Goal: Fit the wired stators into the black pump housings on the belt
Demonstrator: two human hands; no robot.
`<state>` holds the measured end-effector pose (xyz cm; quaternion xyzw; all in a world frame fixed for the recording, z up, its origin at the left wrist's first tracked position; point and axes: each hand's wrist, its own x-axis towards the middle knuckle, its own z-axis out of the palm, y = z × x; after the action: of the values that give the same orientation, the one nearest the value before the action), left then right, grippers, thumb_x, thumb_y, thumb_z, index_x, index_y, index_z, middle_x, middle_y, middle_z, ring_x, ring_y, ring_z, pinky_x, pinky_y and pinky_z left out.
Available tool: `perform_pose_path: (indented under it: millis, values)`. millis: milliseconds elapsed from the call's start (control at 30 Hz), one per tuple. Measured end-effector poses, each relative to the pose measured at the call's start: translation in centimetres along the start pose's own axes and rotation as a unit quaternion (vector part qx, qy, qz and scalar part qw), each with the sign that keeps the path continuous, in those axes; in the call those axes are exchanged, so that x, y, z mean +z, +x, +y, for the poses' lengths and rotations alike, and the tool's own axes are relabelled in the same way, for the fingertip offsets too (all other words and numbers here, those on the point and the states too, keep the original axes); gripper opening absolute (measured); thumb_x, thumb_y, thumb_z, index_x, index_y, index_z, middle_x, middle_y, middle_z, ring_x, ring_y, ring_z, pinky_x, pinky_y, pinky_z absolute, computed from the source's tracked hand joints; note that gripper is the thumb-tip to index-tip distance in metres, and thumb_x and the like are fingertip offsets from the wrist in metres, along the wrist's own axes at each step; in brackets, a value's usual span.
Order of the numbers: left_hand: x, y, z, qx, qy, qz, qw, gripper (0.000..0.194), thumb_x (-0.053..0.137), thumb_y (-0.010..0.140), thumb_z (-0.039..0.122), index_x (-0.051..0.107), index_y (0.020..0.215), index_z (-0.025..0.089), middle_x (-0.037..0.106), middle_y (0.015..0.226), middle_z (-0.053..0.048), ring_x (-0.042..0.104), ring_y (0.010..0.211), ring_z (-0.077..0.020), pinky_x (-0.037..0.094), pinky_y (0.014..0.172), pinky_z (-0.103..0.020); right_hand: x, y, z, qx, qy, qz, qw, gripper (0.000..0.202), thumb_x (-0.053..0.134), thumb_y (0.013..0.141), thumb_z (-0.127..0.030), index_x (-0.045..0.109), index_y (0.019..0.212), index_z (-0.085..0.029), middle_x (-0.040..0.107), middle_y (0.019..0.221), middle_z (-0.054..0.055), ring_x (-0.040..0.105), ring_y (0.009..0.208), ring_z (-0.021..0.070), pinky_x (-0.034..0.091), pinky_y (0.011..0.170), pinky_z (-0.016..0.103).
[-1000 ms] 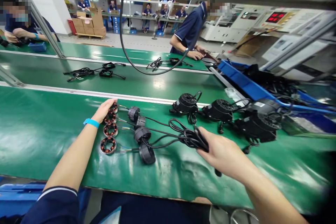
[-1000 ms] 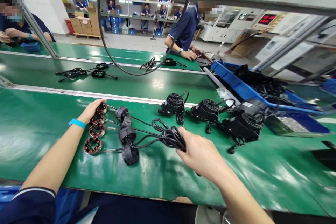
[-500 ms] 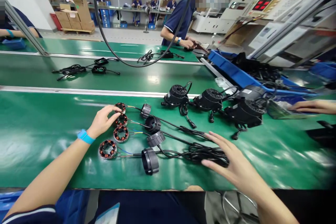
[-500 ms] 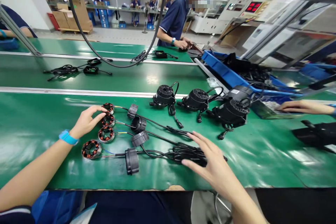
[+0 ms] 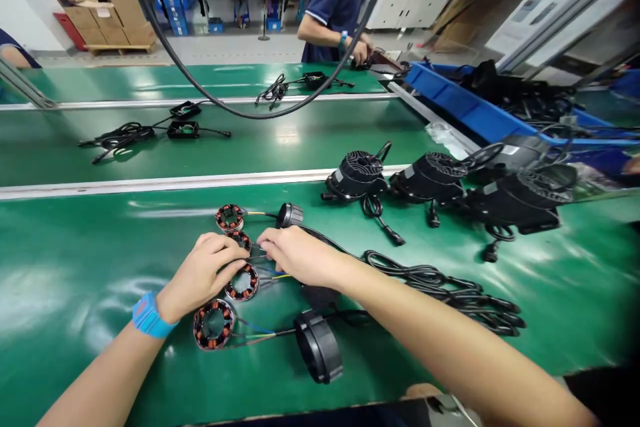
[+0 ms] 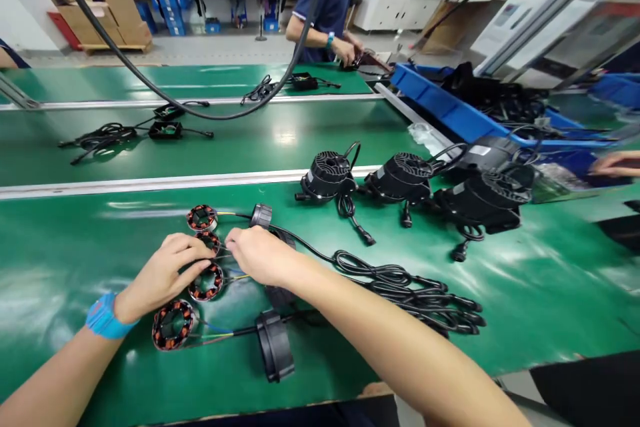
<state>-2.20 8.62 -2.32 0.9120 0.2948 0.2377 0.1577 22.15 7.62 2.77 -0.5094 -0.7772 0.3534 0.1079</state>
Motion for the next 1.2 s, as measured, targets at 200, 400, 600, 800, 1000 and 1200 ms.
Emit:
perform_pose_path:
  millis: [200,400,600,800,1000,1200]
  values:
    - [0.4,0.0,0.5,-0.006,-0.001,0.017,1.000,0.020,0.051,0.105,0.026,0.068,0.114,0.027,0.070,0.103,-0.004,0.062,0.093,-0.0180,0.044,0.088,-0.036,-0.8,0.2,0.3,0.075,0.089,-0.025,0.993,0.016,0.057,0.096,-0.016,0.070,0.087,-0.016,0.071,0.074,0.000,0.058,0.056,0.0103,0.042,0.062,0.023]
    - [0.6,-0.4,0.5,-0.023,-0.018,0.013,0.999,0.023,0.051,0.104,0.027,0.069,0.119,0.028,0.070,0.105,-0.005,0.062,0.095,-0.0188,0.046,0.091,-0.038,0.1,0.1,0.4,0.072,0.077,0.013,0.994,0.016,0.057,0.094,-0.014,0.069,0.084,-0.017,0.070,0.072,-0.002,0.057,0.060,0.0110,0.040,0.063,0.023]
    - [0.8,-0.5,0.4,-0.023,-0.022,0.016,0.999,0.023,0.052,0.104,0.028,0.070,0.120,0.027,0.070,0.107,-0.005,0.061,0.098,-0.0197,0.047,0.091,-0.039,0.9,0.2,0.5,0.053,0.049,0.032,0.997,0.017,0.055,0.097,-0.017,0.069,0.087,-0.018,0.066,0.066,-0.004,0.053,0.054,0.0097,0.039,0.061,0.023]
    - [0.6,-0.6,0.3,-0.009,-0.039,0.034,0.999,0.022,0.056,0.103,0.025,0.066,0.122,0.025,0.071,0.111,-0.004,0.062,0.103,-0.0188,0.048,0.097,-0.037,-0.3,-1.4,0.1,0.005,-0.003,0.101,0.995,0.021,0.052,0.103,-0.027,0.071,0.109,-0.020,0.078,0.100,0.003,0.072,0.084,0.0166,0.052,0.078,0.027]
    - [0.1,-0.9,0.1,-0.030,-0.022,0.112,0.993,0.019,0.061,0.100,0.025,0.065,0.119,0.026,0.072,0.111,-0.005,0.066,0.106,-0.0207,0.052,0.096,-0.039,-4.4,-1.4,-1.2,-0.049,-0.116,0.249,0.960,0.023,0.053,0.101,-0.028,0.072,0.110,-0.020,0.077,0.110,0.006,0.071,0.103,0.0224,0.054,0.097,0.035]
    - [-0.2,0.7,-1.5,-0.063,0.036,0.151,0.986,0.028,0.051,0.105,0.032,0.058,0.129,0.023,0.070,0.122,-0.006,0.064,0.118,-0.0228,0.051,0.111,-0.044,-4.0,5.5,-0.6,-0.019,-0.100,0.058,0.993,0.030,0.044,0.104,-0.017,0.072,0.115,-0.014,0.077,0.111,0.008,0.071,0.102,0.0207,0.051,0.095,0.032]
